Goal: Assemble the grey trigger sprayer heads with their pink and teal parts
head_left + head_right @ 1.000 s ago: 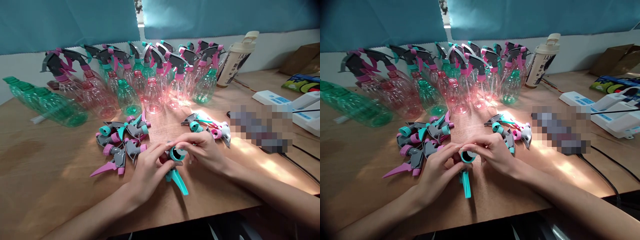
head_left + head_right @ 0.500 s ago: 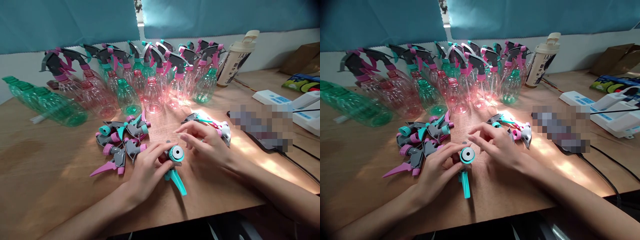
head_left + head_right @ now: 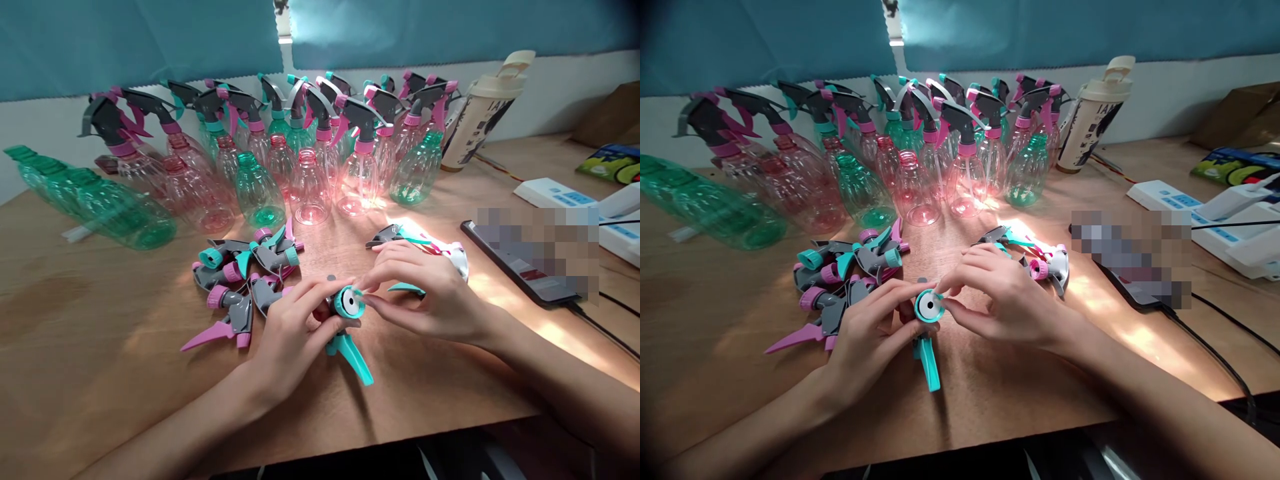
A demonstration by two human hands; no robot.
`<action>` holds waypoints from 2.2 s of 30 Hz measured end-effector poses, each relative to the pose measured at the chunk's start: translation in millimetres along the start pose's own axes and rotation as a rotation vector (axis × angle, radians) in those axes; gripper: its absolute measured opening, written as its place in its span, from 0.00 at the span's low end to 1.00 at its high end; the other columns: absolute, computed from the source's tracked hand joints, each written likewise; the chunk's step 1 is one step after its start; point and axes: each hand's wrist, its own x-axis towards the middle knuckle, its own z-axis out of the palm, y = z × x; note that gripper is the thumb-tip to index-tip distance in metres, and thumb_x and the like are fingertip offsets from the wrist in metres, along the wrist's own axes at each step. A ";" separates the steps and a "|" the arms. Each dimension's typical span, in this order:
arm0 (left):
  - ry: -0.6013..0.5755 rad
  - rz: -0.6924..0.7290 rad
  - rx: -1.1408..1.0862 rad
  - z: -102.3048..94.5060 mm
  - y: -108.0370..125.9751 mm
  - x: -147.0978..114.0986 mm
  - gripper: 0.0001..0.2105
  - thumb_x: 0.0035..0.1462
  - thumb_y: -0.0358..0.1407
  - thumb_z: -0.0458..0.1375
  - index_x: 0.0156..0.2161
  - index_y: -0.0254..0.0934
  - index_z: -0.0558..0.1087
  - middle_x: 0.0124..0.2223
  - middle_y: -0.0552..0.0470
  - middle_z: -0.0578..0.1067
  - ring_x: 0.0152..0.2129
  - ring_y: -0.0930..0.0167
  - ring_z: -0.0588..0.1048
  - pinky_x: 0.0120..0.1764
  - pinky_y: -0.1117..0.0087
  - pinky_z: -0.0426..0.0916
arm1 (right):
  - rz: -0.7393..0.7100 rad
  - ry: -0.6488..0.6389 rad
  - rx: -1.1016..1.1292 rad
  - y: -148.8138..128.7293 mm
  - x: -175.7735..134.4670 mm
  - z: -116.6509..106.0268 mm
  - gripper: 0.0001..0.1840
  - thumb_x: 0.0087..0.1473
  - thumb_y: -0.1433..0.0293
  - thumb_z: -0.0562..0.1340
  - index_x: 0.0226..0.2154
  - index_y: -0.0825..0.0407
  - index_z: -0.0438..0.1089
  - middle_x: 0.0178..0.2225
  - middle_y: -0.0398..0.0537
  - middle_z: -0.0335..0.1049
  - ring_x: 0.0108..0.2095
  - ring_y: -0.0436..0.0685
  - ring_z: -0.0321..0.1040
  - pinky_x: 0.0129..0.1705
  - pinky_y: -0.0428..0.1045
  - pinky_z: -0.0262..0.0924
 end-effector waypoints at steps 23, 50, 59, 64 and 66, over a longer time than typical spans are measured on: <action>0.027 0.203 0.190 -2.2 -0.5 1.1 0.16 0.58 0.28 0.59 0.51 0.37 0.70 0.40 0.53 0.72 0.29 0.77 0.71 0.31 0.79 0.68 | 0.051 -0.064 -0.009 -6.5 -2.0 -4.1 0.04 0.53 0.74 0.63 0.35 0.54 0.71 0.30 0.44 0.71 0.32 0.50 0.67 0.36 0.45 0.60; -0.007 0.178 0.214 -1.4 -1.8 -0.5 0.15 0.60 0.29 0.57 0.53 0.35 0.69 0.39 0.52 0.71 0.29 0.76 0.71 0.33 0.77 0.69 | 0.020 0.028 -0.098 -10.3 -1.6 7.7 0.04 0.53 0.75 0.62 0.33 0.57 0.74 0.19 0.40 0.68 0.21 0.48 0.62 0.30 0.46 0.54; -0.112 0.184 0.217 -3.3 -0.8 4.8 0.19 0.64 0.31 0.51 0.59 0.38 0.62 0.48 0.49 0.72 0.41 0.71 0.73 0.45 0.72 0.69 | 0.004 -0.019 -0.213 -7.7 0.4 -3.1 0.04 0.53 0.74 0.64 0.29 0.54 0.75 0.20 0.41 0.70 0.22 0.49 0.62 0.29 0.47 0.53; -0.117 0.135 0.214 -1.4 1.5 5.5 0.18 0.64 0.32 0.51 0.58 0.41 0.64 0.47 0.49 0.73 0.41 0.70 0.73 0.44 0.70 0.70 | -0.024 -0.008 -0.188 -10.6 -1.2 4.9 0.07 0.54 0.76 0.61 0.29 0.55 0.75 0.20 0.43 0.71 0.22 0.49 0.65 0.27 0.45 0.54; -0.115 0.097 0.201 -1.2 1.6 6.4 0.17 0.63 0.32 0.53 0.57 0.40 0.65 0.44 0.50 0.73 0.37 0.71 0.73 0.41 0.70 0.70 | 0.050 -0.009 -0.116 -10.4 -2.9 8.3 0.07 0.55 0.74 0.61 0.32 0.55 0.75 0.21 0.43 0.72 0.22 0.48 0.66 0.26 0.44 0.55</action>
